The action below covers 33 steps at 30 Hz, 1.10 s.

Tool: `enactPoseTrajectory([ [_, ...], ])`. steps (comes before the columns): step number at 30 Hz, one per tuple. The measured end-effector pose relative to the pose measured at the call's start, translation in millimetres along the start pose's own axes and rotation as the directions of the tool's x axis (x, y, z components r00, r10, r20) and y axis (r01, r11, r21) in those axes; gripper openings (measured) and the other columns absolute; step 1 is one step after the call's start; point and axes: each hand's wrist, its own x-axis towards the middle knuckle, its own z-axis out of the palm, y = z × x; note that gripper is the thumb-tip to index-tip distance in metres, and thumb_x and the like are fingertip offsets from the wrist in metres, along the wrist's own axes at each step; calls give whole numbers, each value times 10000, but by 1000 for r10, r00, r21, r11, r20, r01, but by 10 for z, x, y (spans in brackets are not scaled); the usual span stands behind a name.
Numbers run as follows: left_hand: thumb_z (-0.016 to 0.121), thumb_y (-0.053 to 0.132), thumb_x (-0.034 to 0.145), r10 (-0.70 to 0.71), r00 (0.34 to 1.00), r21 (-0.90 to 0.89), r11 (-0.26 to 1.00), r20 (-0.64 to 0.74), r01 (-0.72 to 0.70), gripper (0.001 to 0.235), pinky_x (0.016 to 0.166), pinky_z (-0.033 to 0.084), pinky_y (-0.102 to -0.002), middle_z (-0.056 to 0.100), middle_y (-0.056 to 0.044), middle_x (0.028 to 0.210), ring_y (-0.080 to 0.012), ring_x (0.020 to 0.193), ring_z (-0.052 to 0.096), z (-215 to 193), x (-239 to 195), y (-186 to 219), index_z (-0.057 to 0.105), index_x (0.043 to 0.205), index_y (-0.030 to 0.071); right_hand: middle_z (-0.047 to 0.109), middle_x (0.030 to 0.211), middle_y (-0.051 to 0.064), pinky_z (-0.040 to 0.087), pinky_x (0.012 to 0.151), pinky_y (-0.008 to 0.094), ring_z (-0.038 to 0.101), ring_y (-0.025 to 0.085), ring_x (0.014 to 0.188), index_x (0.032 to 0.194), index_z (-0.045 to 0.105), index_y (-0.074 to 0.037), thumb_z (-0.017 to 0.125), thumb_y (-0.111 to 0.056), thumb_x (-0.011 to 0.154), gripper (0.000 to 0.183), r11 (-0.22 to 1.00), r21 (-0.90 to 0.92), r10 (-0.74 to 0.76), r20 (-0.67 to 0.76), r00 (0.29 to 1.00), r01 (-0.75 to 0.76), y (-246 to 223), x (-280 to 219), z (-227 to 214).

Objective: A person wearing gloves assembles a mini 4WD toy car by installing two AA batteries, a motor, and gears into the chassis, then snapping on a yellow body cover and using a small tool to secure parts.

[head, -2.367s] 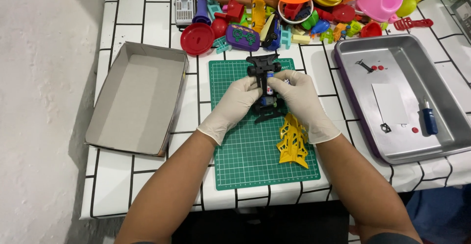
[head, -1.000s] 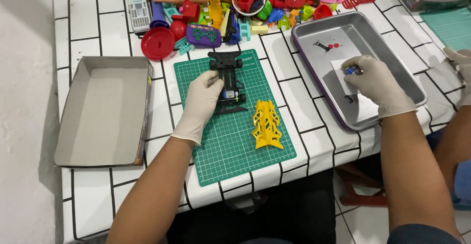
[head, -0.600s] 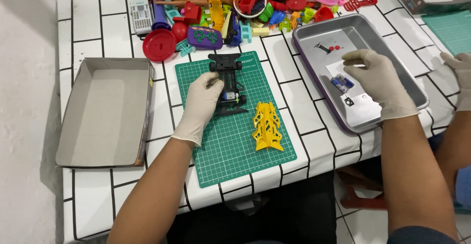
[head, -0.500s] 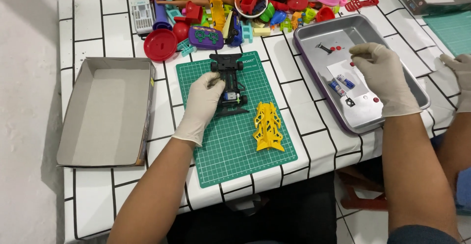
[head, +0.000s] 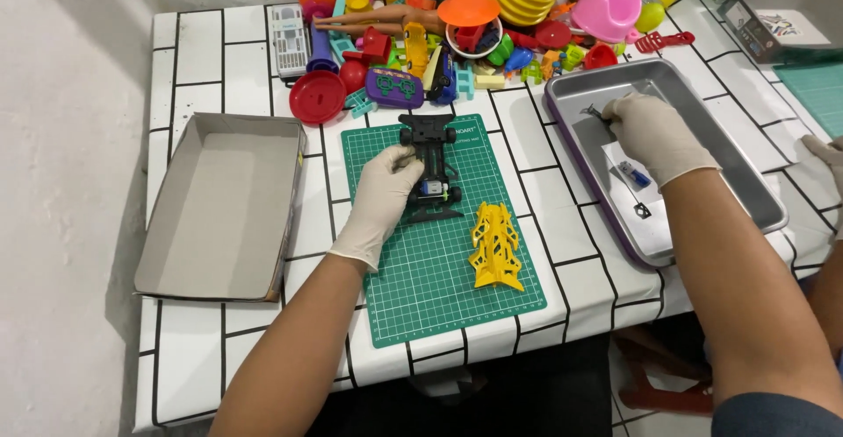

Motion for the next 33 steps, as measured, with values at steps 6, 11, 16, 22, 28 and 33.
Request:
enactPoseTrajectory([
  [6, 634, 123, 890, -19, 1000, -25, 999, 0, 19, 386, 959, 538, -262, 707, -60, 1179, -151, 1081, 656, 2, -6, 16, 656, 1266, 39, 721, 1158, 103, 605, 765, 471, 706, 329, 985, 1163, 761, -158, 527, -81, 980, 306, 994, -90, -76, -141, 987, 64, 188, 154, 281],
  [11, 642, 151, 878, -33, 999, -18, 999, 6, 33, 482, 1053, 505, -291, 672, -105, 1309, -192, 1215, 636, -15, -4, 25, 602, 1341, 24, 683, 1185, 96, 523, 903, 440, 623, 294, 1103, 1104, 771, -144, 599, -167, 1018, 194, 980, 167, -63, -245, 967, 106, 81, -11, 110],
  [16, 623, 149, 891, -60, 998, -46, 997, 6, 61, 425, 978, 530, -266, 698, -81, 1230, -165, 1114, 656, -21, -22, 72, 632, 1299, 30, 725, 993, 77, 535, 847, 230, 651, 125, 912, 1072, 680, -59, 615, -15, 999, 107, 435, 889, 100, -208, 973, 145, -715, -807, -620],
  [22, 613, 168, 876, -31, 996, -47, 998, 78, 35, 407, 994, 515, -282, 691, -59, 1228, -161, 1146, 642, -48, -29, 58, 651, 1268, 62, 654, 979, 130, 552, 788, 280, 650, 204, 851, 1103, 632, -39, 609, 37, 967, 157, -218, 946, -231, -290, 929, 241, -1200, -722, -293],
  [28, 654, 136, 923, -21, 999, -120, 992, 37, 25, 407, 996, 528, -347, 700, -152, 1201, -206, 1140, 643, -42, -62, 107, 638, 1315, 29, 695, 998, 153, 563, 750, 255, 688, 173, 871, 1154, 657, 37, 559, 9, 1013, 174, -283, 943, -314, -264, 912, 176, -1697, -536, -26],
  [33, 624, 54, 912, 4, 994, -191, 981, 111, 17, 423, 1012, 519, -313, 713, -122, 1215, -156, 1133, 647, -52, -19, 59, 630, 1335, 32, 698, 1008, 158, 564, 782, 297, 661, 202, 876, 1111, 693, 25, 711, 18, 899, 212, -147, 972, -360, -224, 906, 182, -1873, -704, 43],
])
